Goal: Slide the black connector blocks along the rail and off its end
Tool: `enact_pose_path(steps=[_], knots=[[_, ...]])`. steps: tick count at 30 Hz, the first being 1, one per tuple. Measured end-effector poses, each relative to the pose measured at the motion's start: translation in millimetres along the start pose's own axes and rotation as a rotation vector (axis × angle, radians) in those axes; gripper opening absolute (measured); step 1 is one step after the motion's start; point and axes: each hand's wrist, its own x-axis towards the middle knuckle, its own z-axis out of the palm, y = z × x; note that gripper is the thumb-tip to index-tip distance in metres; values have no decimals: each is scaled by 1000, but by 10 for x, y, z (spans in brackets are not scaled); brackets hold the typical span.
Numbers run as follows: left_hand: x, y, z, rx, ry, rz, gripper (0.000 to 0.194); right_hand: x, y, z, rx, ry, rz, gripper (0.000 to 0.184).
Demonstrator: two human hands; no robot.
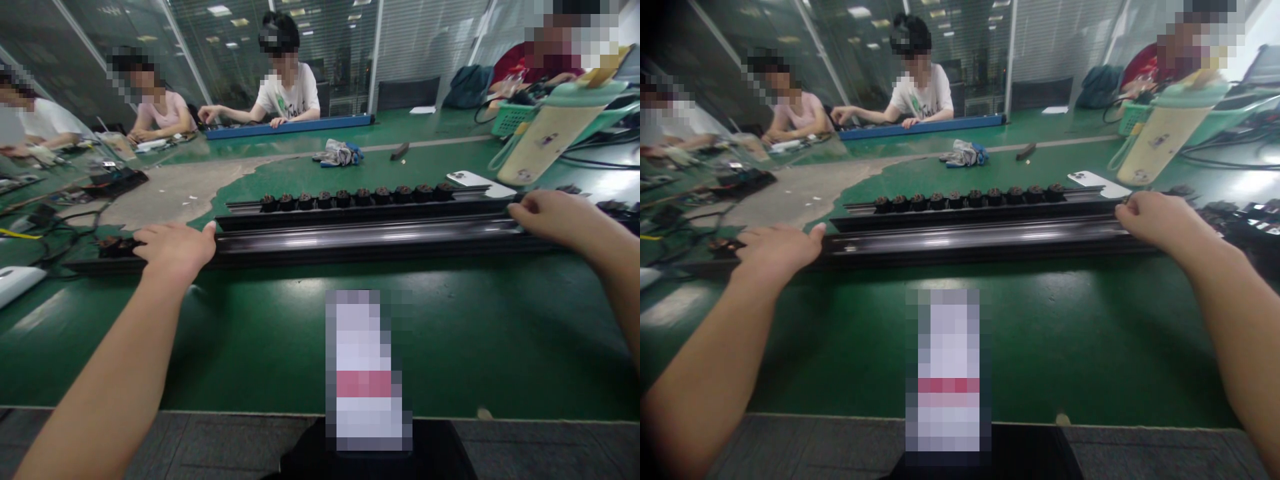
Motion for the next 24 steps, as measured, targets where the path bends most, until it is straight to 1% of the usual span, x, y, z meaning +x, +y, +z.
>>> enact_pose_path(steps=[2,5,10,14,20,24], knots=[[-21,15,-27,7,-12,-7,83,1,0,1,0,6,-2,31],[-39,29,-57,11,-24,-9,81,-1,-4,-6,-5,-6,-2,32],[-15,25,-21,6,-28,-14,89,-7,-10,-15,2,-7,3,31],[-18,-7,15,27,-23,36,96,0,-2,1,0,4,-8,32],[-97,-28,-62,74,-19,79,83,18,20,29,-7,2,-8,35],[-182,2,-115,97,-41,98,86,16,14,38,-11,8,-11,36]])
